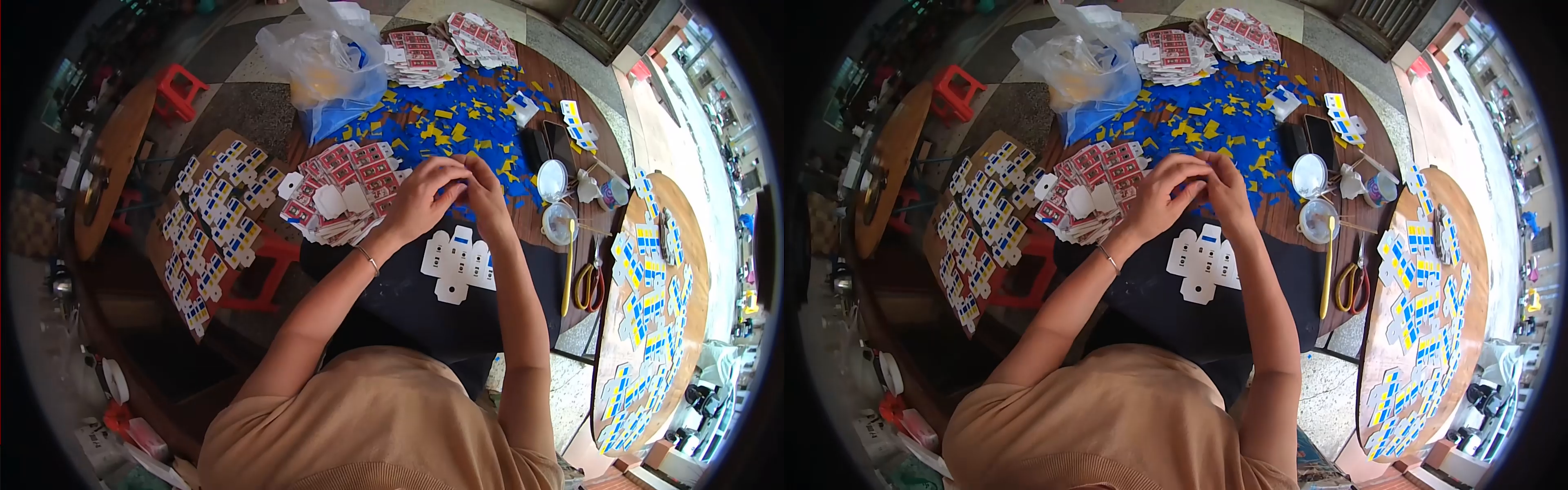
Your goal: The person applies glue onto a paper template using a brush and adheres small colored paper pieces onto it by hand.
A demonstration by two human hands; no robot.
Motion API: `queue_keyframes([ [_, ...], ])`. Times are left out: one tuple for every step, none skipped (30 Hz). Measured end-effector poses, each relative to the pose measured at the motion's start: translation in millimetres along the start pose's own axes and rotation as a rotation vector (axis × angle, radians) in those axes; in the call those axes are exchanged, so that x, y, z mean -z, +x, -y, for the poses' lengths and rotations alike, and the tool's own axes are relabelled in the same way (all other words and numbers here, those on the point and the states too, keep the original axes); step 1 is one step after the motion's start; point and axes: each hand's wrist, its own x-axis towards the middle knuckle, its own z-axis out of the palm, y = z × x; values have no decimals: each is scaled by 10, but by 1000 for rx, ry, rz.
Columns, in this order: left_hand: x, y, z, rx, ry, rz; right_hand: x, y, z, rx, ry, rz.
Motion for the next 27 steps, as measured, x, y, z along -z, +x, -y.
queue_keyframes([
  [-33, -15, 67, 17, -47, -8, 18, 11, 11, -20, -62, -16],
  [-65, -24, 118, 35, -96, -15, 62, 26, 5, -41, -123, -36],
  [-91, -53, 158, 56, -70, -46, 118, 54, 0, -61, -186, -56],
  [-121, -99, 185, 88, -62, -57, 185, 107, -11, 77, -342, -89],
  [-143, -142, 187, 120, -55, -69, 269, 192, -29, 216, -498, -122],
  [-155, -166, 194, 152, -48, -80, 370, 299, -64, 356, -654, -155],
  [-155, -178, 219, 129, -3, -76, 482, 459, -100, 555, -895, -281],
  [-159, -193, 223, 134, -20, -87, 604, 618, -135, 603, -1048, -362],
  [-154, -208, 225, 139, -34, -101, 684, 762, -131, 653, -1200, -443],
  [-146, -205, 233, 141, -46, -117, 741, 889, -142, 706, -1349, -525],
  [-152, -185, 243, 93, -37, -163, 727, 961, -119, 586, -1439, -595],
  [-142, -187, 246, 128, -41, -155, 726, 1019, -92, 538, -1478, -552],
  [-130, -212, 242, 166, -46, -146, 743, 1057, -65, 487, -1518, -507],
  [-112, -215, 236, 207, -51, -137, 746, 1088, -53, 433, -1557, -461],
  [-102, -210, 239, 200, -34, -148, 734, 1110, -71, 487, -1574, -449],
  [-97, -212, 242, 203, -38, -148, 727, 1138, -89, 499, -1556, -440],
  [-101, -210, 248, 206, -44, -147, 708, 1155, -83, 509, -1540, -432],
  [-107, -209, 253, 209, -50, -145, 694, 1162, -82, 519, -1523, -426],
  [-115, -213, 254, 204, -49, -142, 685, 1152, -91, 546, -1431, -375],
  [-118, -210, 244, 200, -48, -138, 649, 1113, -79, 570, -1338, -325],
  [-120, -212, 238, 196, -47, -132, 593, 1055, -57, 591, -1244, -276],
  [-117, -219, 234, 205, -50, -133, 530, 967, -63, 538, -1175, -211],
  [-118, -221, 237, 213, -54, -135, 440, 839, -48, 487, -1107, -146],
  [-124, -215, 241, 223, -57, -140, 364, 721, -16, 435, -1040, -80],
  [-129, -223, 246, 242, -68, -165, 306, 595, 16, 425, -1026, -89],
  [-132, -222, 258, 261, -80, -187, 320, 527, -15, 409, -980, -105],
  [-136, -207, 275, 277, -92, -209, 358, 481, -34, 397, -936, -122],
])
